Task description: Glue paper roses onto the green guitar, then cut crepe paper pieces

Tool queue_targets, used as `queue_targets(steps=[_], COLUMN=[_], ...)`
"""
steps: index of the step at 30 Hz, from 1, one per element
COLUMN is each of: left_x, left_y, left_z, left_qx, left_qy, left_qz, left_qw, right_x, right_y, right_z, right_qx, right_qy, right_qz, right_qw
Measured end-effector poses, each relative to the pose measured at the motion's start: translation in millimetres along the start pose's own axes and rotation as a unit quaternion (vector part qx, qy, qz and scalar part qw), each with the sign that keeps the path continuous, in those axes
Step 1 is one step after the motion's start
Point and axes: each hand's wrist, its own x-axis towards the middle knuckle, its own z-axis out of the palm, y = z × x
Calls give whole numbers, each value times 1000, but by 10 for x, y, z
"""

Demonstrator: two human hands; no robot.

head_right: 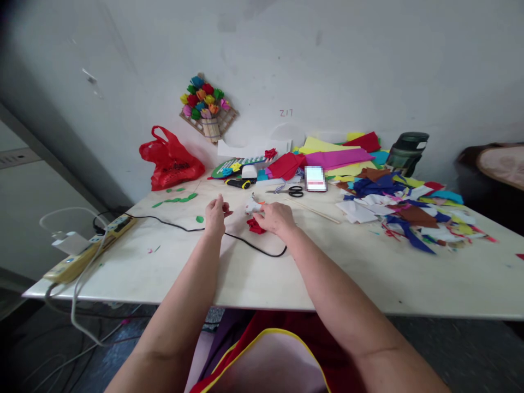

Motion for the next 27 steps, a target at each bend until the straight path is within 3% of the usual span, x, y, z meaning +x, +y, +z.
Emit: queue_targets(steps=[5,10,14,19,23,27], left_x=[12,20,97,315,446,497], left_y=[32,14,33,145,191,120], left_z=[-16,-4,60,80,40,0], left_qx=[-37,-63,-109,-108,-153,-126], left_qy=[-5,-43,3,84,82,84], left_qz=[-35,-26,-41,-82,-92,-76], left_qw=[999,997,993,987,981,986], right_x=[49,53,114,292,450,649], right_y=[75,84,119,160,120,106], right_z=[19,63,105,49,-8,0], right_qx=[15,96,204,347,464,540], right_qy=[80,126,144,112,34,26], right_qz=[61,65,67,130,198,226], right_qw=[995,985,966,922,863,811])
